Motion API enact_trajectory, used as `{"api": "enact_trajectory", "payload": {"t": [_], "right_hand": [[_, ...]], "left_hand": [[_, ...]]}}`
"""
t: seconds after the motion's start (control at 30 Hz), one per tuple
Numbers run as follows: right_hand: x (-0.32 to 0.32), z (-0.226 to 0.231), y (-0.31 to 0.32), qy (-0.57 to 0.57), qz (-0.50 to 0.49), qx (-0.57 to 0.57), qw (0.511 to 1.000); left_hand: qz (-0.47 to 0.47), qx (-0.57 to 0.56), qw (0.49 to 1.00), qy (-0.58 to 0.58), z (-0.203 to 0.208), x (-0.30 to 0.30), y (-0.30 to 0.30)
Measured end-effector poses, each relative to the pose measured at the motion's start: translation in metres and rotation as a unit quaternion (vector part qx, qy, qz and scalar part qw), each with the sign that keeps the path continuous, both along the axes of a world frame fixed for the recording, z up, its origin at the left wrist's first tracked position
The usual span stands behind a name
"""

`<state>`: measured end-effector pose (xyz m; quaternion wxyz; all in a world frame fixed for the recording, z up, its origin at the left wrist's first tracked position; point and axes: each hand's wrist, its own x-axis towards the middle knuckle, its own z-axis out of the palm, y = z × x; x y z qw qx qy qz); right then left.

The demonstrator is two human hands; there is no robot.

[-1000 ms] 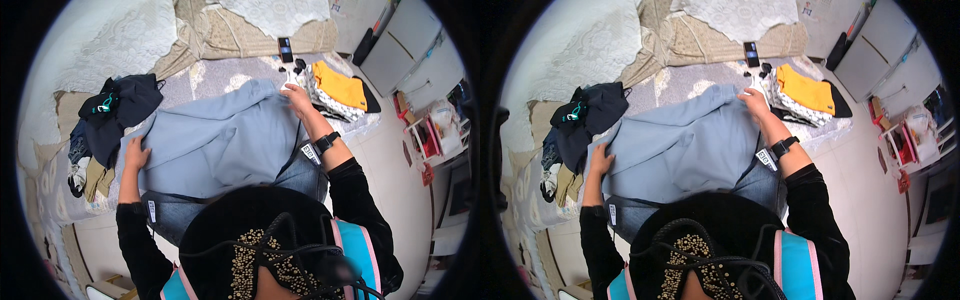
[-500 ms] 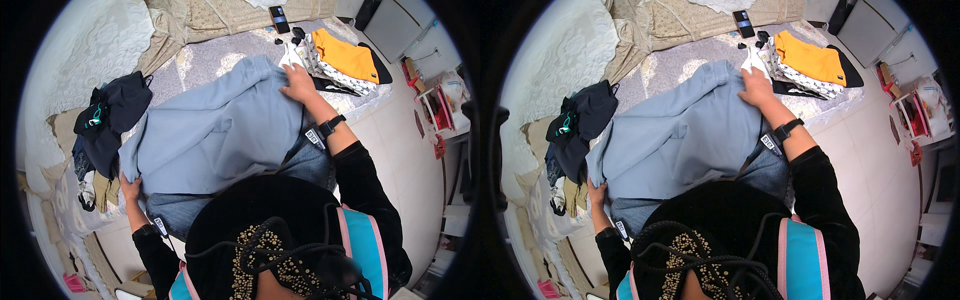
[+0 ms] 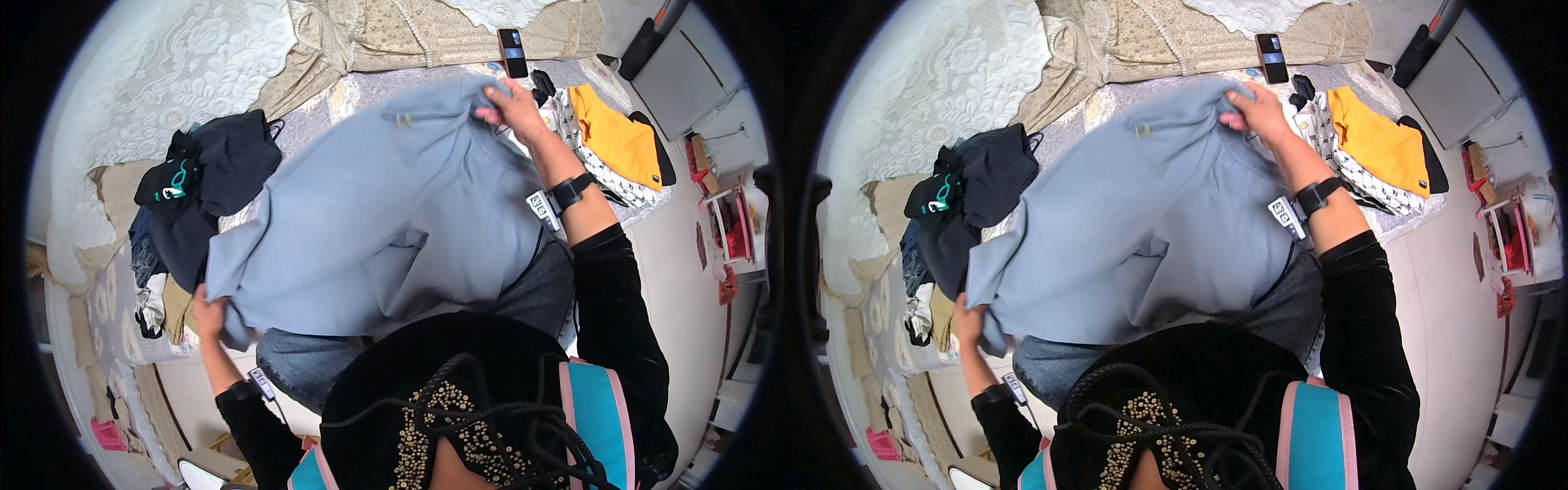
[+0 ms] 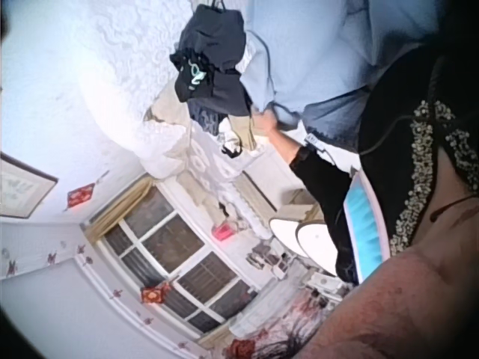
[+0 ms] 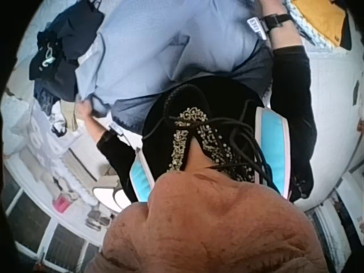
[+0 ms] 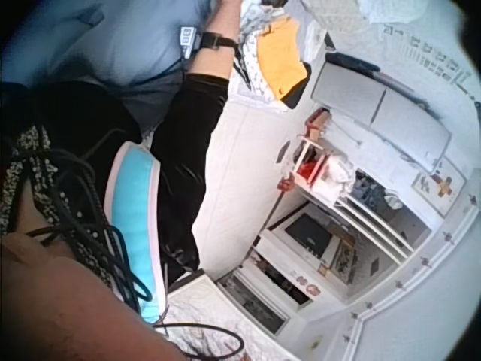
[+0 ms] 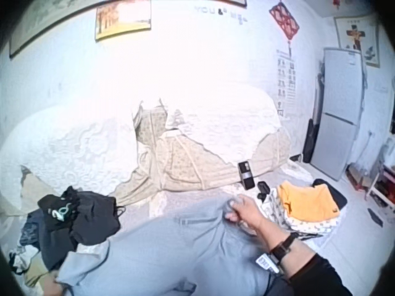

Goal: The person folds a pair of black pants and then a pair of light blue sweatpants on a bed. Each garment is laid flat, folded in half lengthwise, then folded into thirds, and placed on a growing stack of folded clothes.

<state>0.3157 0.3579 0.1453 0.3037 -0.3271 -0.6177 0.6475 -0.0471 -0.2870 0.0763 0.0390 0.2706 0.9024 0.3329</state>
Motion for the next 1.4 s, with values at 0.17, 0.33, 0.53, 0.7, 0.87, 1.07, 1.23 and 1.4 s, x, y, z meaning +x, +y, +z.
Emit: {"api": "enact_trajectory", "payload": {"t": [0.17,0.33,0.53,0.7,0.87,1.07,1.23,1.4], "right_hand": [[-0.037,0.041,0.049,0.136,-0.081,0.028,0.987],[-0.096,0.048,0.092,0.164,-0.113,0.088,0.976],[-0.096,-0.006,0.083,-0.140,-0.025,0.249,0.958],[-0.007,-0.036,0.069,-0.341,0.106,0.371,0.857],[0.085,-0.048,0.044,-0.438,0.122,0.313,0.834],[0.126,-0.057,0.010,-0.472,0.043,0.131,0.871],[0.126,-0.068,-0.013,-0.400,0.046,-0.020,0.915],[0.124,-0.060,-0.007,-0.213,-0.059,-0.097,0.970]], "left_hand": [[0.145,-0.002,0.965,0.219,0.084,-0.101,-0.049],[0.191,0.127,0.973,0.011,0.134,-0.210,-0.052],[0.148,-0.201,0.930,0.270,0.064,-0.148,0.036],[0.121,-0.243,0.940,0.207,0.023,-0.020,0.060],[0.209,-0.190,0.935,0.216,-0.005,0.051,0.034],[0.191,-0.087,0.976,-0.049,-0.040,0.051,0.011],[0.186,0.029,0.958,-0.216,-0.047,0.028,0.017],[0.199,0.420,0.840,-0.278,0.044,-0.038,-0.045]]}}
